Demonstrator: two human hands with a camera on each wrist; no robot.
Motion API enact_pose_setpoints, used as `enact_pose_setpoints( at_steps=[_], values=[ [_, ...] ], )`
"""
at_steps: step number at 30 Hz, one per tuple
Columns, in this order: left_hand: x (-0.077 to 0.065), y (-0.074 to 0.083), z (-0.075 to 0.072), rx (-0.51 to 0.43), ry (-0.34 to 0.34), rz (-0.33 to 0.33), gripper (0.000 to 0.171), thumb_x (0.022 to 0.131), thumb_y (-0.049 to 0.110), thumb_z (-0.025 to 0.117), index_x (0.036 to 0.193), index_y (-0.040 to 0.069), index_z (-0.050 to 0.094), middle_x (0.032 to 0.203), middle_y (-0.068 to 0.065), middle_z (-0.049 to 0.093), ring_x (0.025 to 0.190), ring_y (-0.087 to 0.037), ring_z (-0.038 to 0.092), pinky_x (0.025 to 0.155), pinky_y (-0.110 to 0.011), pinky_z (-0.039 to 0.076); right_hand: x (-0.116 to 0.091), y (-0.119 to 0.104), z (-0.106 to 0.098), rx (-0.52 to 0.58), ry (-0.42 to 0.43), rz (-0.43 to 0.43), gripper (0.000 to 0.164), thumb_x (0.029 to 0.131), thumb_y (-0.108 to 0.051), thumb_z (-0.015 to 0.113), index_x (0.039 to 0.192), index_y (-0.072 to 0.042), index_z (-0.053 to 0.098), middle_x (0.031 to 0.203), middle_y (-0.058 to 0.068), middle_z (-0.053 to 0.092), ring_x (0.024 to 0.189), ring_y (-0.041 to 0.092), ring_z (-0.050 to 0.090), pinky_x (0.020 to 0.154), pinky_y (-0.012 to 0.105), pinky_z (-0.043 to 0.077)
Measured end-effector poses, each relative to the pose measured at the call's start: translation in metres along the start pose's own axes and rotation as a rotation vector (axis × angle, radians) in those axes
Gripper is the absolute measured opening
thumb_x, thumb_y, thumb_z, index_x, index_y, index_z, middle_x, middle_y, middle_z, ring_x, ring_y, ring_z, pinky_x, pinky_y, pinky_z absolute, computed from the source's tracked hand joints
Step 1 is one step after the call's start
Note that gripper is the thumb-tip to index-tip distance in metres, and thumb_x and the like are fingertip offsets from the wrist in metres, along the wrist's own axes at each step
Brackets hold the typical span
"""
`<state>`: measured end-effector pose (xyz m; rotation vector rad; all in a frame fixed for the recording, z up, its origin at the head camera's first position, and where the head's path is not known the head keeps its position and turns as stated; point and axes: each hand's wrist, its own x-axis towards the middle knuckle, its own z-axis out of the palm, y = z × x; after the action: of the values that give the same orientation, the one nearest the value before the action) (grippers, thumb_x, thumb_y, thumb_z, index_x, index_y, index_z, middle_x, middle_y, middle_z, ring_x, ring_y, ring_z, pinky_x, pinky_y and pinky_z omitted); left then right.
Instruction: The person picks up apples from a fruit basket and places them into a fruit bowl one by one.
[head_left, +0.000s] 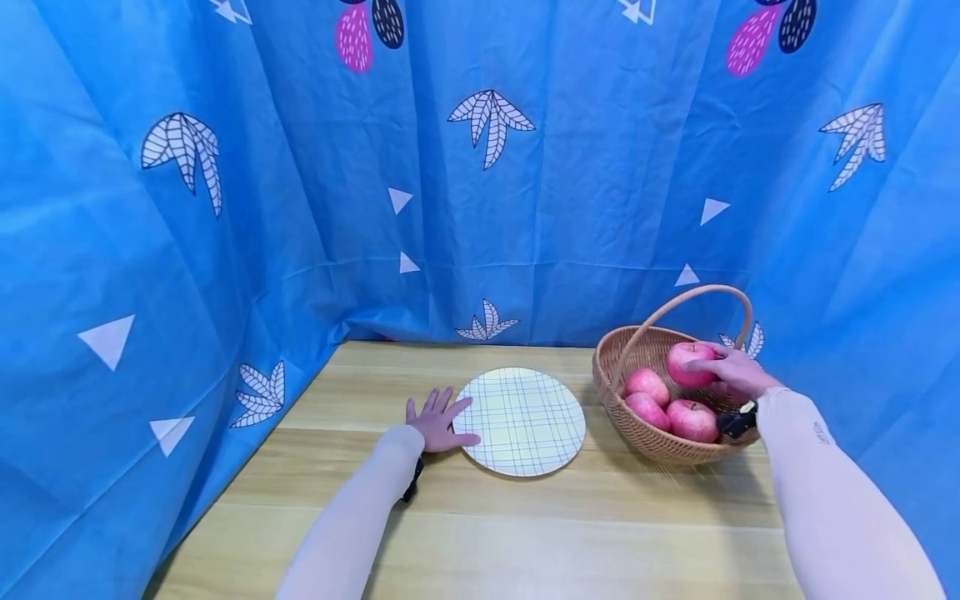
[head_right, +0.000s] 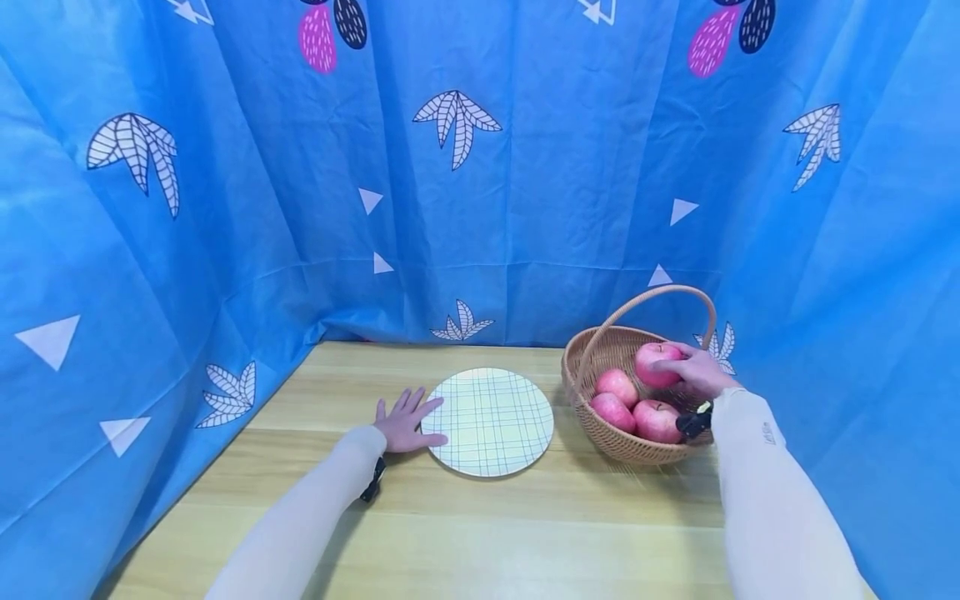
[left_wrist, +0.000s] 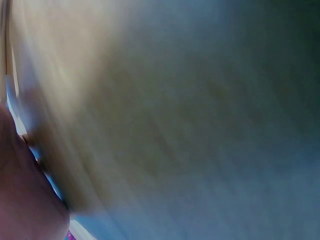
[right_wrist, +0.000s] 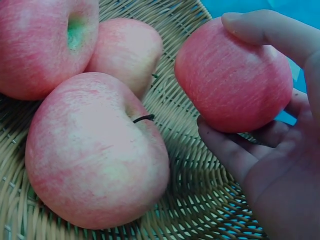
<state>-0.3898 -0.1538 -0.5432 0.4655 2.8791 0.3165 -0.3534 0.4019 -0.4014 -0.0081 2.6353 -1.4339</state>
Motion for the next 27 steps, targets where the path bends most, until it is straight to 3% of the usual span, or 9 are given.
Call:
enact_pose_setpoints(
  at_steps=[4,8,11,13,22,27],
  values=[
    [-0.001,0.001,-0.002,-0.01,-0.014,0.005,0.103,0.071,0.098,0.04,0.158,0.051,0.014,0.172,0.0,-0.001,0.157,-0.031,-0.007,0.116,-0.072,-0.01,-0.001,-0.002,-0.002,0.049,-0.015,-0.021,0.081,0.099,-0.033,0.064,0.157,0.004,0.021,0.152,0.03,0.033,0.095,-0.008,0.056,0.09,0.027,0.056],
    [0.0,0.0,-0.003,-0.025,-0.013,0.011,0.103,0.071,0.097,0.041,0.158,0.05,0.014,0.172,0.0,-0.002,0.157,-0.03,-0.008,0.116,-0.072,-0.011,0.0,-0.005,-0.006,0.094,-0.039,-0.046,0.078,0.1,-0.032,0.063,0.156,0.005,0.023,0.134,0.01,0.051,0.096,-0.005,0.058,0.09,0.028,0.055],
    [0.0,-0.001,-0.003,-0.031,-0.013,0.01,0.104,0.07,0.098,0.04,0.158,0.051,0.014,0.171,0.0,-0.003,0.157,-0.03,-0.009,0.115,-0.071,-0.012,0.001,-0.006,-0.009,0.148,-0.062,-0.055,0.075,0.1,-0.026,0.063,0.156,0.005,0.024,0.119,-0.01,0.053,0.098,-0.003,0.06,0.089,0.027,0.056],
    [-0.001,-0.001,-0.002,-0.037,-0.01,0.012,0.104,0.069,0.099,0.04,0.158,0.05,0.015,0.171,0.0,-0.002,0.157,-0.03,-0.009,0.115,-0.072,-0.013,0.0,-0.007,-0.008,0.173,-0.066,-0.057,0.073,0.101,-0.024,0.062,0.155,0.005,0.024,0.114,-0.015,0.054,0.099,-0.002,0.061,0.088,0.027,0.056],
    [-0.001,-0.002,-0.004,-0.025,-0.04,0.005,0.106,0.068,0.1,0.039,0.159,0.05,0.013,0.171,0.0,-0.004,0.157,-0.031,-0.009,0.115,-0.072,-0.013,-0.009,-0.011,-0.011,0.212,-0.052,-0.045,0.07,0.101,-0.025,0.062,0.155,0.001,0.026,0.109,-0.022,0.059,0.098,0.0,0.063,0.089,0.03,0.057],
    [0.0,-0.002,-0.002,-0.017,-0.028,0.004,0.106,0.067,0.101,0.038,0.158,0.051,0.012,0.171,0.0,-0.004,0.157,-0.031,-0.009,0.115,-0.072,-0.012,-0.016,-0.012,-0.016,0.262,-0.051,-0.05,0.076,0.1,-0.021,0.063,0.156,0.005,0.019,0.108,-0.022,0.058,0.097,-0.001,0.063,0.087,0.028,0.058]
  ],
)
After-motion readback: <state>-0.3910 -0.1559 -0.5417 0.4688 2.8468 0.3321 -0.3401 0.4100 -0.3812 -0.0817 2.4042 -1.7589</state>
